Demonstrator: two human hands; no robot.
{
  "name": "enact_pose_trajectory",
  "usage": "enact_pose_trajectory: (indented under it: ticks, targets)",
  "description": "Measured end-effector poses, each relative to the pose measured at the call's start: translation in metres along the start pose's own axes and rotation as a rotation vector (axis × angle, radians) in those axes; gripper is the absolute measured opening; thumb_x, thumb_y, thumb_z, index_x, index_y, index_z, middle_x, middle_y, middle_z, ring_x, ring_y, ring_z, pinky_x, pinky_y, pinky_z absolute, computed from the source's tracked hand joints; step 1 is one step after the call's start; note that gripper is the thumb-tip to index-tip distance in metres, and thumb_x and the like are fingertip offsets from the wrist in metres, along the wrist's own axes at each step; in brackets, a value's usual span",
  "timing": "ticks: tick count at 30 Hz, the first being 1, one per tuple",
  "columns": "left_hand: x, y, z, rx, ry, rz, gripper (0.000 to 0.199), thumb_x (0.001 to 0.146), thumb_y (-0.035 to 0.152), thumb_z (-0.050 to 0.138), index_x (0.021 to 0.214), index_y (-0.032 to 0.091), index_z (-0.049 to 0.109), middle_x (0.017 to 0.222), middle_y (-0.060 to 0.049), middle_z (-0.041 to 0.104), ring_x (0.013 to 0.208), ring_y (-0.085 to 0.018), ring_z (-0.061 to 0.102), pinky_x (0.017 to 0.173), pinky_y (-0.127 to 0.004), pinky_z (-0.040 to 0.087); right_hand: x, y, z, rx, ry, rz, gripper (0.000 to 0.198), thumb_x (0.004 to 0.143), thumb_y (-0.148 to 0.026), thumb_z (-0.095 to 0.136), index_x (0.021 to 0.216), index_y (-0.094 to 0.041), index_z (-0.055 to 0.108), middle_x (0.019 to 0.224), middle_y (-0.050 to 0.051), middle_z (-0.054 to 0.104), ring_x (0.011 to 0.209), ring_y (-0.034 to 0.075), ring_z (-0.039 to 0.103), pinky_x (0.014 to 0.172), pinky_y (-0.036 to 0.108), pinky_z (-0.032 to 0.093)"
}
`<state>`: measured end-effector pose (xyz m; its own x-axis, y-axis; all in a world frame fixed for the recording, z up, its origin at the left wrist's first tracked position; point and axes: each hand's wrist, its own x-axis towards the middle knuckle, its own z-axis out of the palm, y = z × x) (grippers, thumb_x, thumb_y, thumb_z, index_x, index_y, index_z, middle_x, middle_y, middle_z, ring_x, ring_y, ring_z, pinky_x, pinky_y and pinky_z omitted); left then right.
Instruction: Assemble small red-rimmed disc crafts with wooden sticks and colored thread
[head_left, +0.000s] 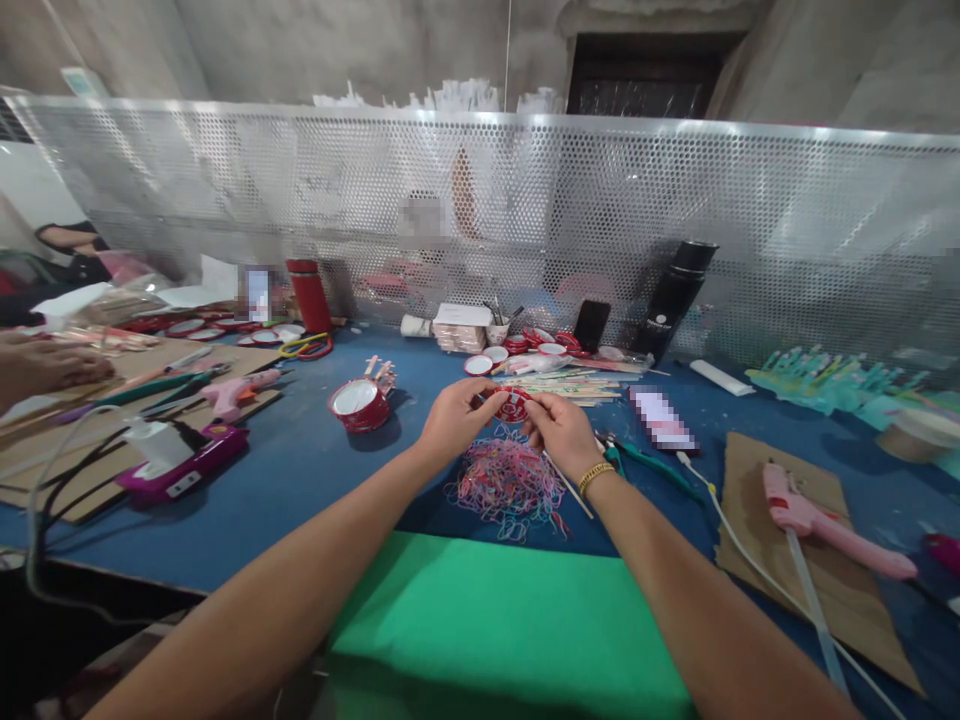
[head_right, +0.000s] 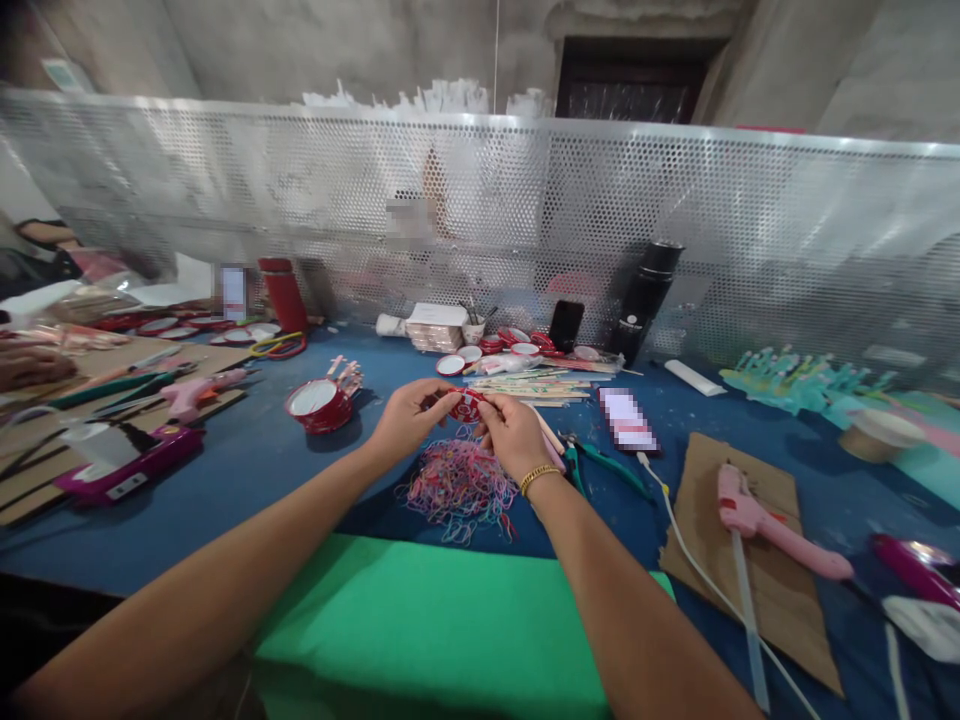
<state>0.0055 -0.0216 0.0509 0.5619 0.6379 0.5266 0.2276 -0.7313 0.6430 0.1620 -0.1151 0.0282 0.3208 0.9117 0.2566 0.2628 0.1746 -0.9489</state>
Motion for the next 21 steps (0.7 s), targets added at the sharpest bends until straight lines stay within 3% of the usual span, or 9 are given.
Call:
enact_pose_trajectory:
  ticks: [6,16,21]
  targets:
    - [0.0008,0.0016,-0.0008,0.054,0.011,0.032,0.028,0.088,0.039,0.055,0.074,0.017,0.065,0.061,0.0,0.059,0.058,-0.012,0.051,0.056,-0.023,0.036,0.0,0.0024,0.001,0.042,0.003,0.005,0.03,0.085,-0.051,0.057,0.1,-0.026,0.065,0.064,0.0,0.066,0.05,0.016,0.061,0.045,0.028,0.05]
    - [0.0008,0.0033,-0.0034,0.089,-0.028,0.077,0.023,0.087,0.029,0.049,0.074,0.018,0.065,0.062,0.0,0.059,0.062,-0.014,0.052,0.061,-0.025,0.037,-0.0001,0.0021,0.0014,0.059,0.015,0.014,0.035,0.084,-0.052,0.057,0.105,-0.025,0.065,0.066,0.0,0.068,0.052,0.018,0.063,0.046,0.029,0.051]
    - [0.0001,0.0013,-0.0028,0.024,-0.022,0.037,0.024,0.089,0.032,0.049,0.076,0.018,0.064,0.065,0.0,0.059,0.06,-0.013,0.052,0.059,-0.024,0.037,0.0002,0.0029,0.0012,0.048,0.009,0.007,0.034,0.084,-0.053,0.058,0.102,-0.026,0.065,0.067,0.001,0.068,0.052,0.018,0.063,0.046,0.029,0.051]
